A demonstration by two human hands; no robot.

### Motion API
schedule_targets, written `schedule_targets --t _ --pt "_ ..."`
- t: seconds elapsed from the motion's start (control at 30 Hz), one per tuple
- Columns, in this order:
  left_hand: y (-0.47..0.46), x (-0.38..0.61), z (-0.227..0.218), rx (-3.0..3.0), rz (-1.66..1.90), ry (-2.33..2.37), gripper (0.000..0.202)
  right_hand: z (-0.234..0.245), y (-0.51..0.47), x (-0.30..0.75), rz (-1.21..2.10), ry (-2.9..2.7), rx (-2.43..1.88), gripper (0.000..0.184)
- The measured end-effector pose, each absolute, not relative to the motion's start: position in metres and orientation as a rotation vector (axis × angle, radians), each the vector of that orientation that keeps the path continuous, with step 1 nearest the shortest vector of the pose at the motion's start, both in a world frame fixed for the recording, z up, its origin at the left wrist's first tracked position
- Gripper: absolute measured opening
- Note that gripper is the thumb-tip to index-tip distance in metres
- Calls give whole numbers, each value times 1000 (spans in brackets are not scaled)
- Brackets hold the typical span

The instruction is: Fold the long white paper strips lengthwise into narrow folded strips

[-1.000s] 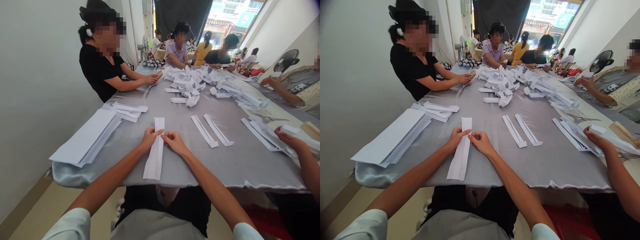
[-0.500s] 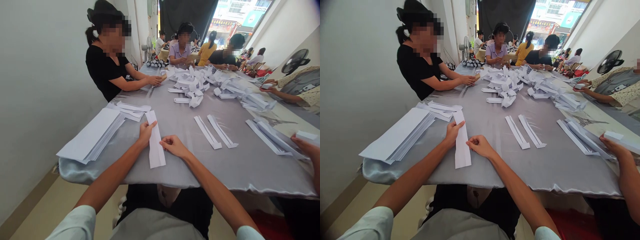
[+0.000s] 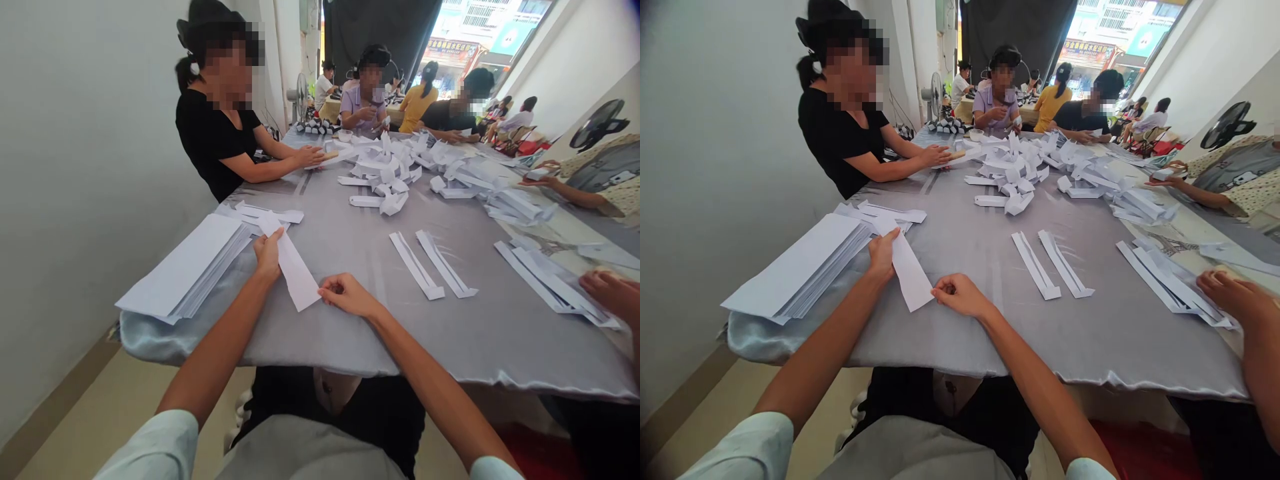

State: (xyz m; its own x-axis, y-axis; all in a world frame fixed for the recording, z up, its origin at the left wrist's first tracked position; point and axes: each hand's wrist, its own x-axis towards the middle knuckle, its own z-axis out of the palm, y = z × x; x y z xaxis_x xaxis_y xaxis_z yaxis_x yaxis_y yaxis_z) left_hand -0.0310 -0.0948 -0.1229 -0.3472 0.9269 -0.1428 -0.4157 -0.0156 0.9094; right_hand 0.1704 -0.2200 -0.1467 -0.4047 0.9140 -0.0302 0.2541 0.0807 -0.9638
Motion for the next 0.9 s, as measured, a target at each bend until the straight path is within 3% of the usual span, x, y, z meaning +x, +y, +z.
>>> schedule_targets --t 0.4,0.77,0.9 --pt "-112 -16 -132 947 1256 934 51 -160 -213 170 1273 -1525 -1144 37" --pt "-105 -18 -137 847 1409 1011 44 -156 -213 171 1305 -1476 -1157 45" --pt "-107 -17 -137 788 1358 934 45 -153 -212 172 1291 -1331 -1160 58"
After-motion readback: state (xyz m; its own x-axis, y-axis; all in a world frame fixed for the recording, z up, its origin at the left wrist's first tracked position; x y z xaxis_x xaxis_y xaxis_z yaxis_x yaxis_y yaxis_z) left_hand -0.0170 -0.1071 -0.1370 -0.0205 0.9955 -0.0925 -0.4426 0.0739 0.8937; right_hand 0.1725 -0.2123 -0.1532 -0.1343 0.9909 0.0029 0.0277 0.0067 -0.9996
